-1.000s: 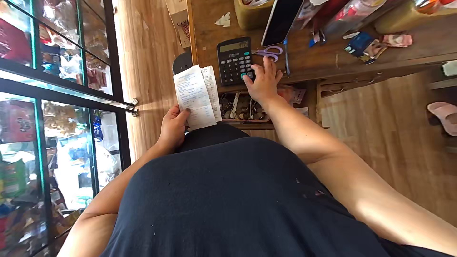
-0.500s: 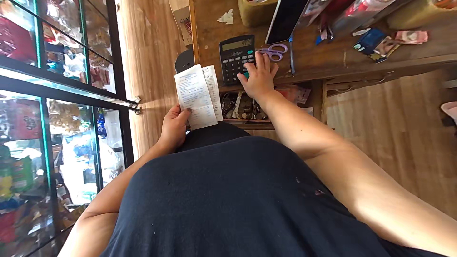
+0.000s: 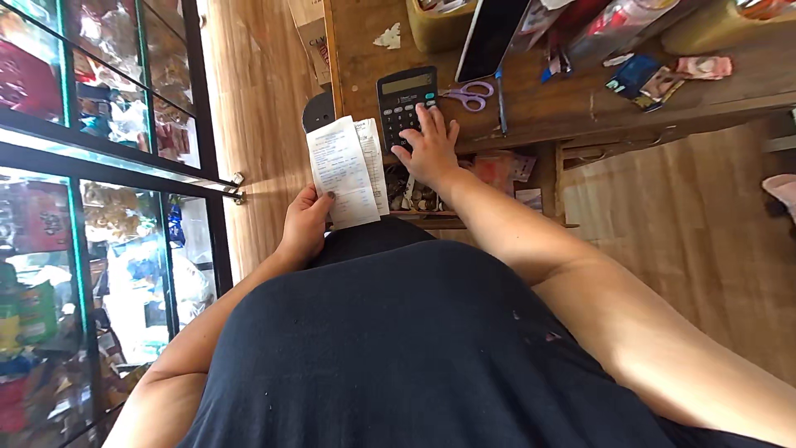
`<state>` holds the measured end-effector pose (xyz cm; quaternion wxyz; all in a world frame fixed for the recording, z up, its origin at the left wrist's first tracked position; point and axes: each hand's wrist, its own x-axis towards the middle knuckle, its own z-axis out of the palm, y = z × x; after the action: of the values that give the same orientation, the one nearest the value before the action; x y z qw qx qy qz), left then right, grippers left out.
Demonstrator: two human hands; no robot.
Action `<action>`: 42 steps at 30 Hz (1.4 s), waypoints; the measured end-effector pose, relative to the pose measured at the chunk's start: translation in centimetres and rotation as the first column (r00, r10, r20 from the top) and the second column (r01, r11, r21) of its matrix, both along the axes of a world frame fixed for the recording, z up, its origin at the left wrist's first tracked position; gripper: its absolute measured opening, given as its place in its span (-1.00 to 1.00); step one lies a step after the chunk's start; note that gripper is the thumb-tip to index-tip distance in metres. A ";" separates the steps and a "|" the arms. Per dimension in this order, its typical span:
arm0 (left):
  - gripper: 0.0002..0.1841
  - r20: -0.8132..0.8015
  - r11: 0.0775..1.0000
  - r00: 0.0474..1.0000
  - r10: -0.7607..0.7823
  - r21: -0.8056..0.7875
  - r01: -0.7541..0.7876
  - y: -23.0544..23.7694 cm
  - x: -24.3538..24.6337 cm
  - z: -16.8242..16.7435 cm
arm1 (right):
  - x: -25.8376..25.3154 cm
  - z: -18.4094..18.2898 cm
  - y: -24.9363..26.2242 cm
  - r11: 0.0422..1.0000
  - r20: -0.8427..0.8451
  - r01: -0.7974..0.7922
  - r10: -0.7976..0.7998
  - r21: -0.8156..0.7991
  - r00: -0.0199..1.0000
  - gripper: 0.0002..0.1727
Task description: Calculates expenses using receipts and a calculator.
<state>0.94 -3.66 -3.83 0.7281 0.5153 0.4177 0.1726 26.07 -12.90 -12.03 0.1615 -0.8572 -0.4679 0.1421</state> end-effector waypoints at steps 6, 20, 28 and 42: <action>-0.76 0.006 1.000 1.000 0.011 0.022 -0.011 0.1 -0.3 -0.1 | 0.5 0.2 0.9 0.999 -0.021 0.026 -0.027 -0.041 0.999 -0.35; -0.79 -0.005 1.000 1.000 0.030 -0.004 -0.030 0.0 0.2 0.5 | 3.6 0.0 -2.4 0.967 -0.023 0.252 -0.252 0.022 0.967 -0.33; -0.78 -0.033 1.000 0.999 -0.013 0.024 0.013 0.1 0.5 0.3 | 3.4 0.2 -1.9 0.978 -0.068 0.210 -0.210 -0.004 0.975 -0.39; -0.78 -0.027 1.000 1.000 0.014 0.020 -0.013 -0.2 0.5 0.3 | 3.9 0.7 -1.3 0.976 -0.050 0.207 -0.210 -0.060 0.976 -0.43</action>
<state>1.42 -3.82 -3.50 0.7160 0.5220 0.4293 0.1748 30.00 -14.20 -11.35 0.1653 -0.9013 -0.3667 0.1609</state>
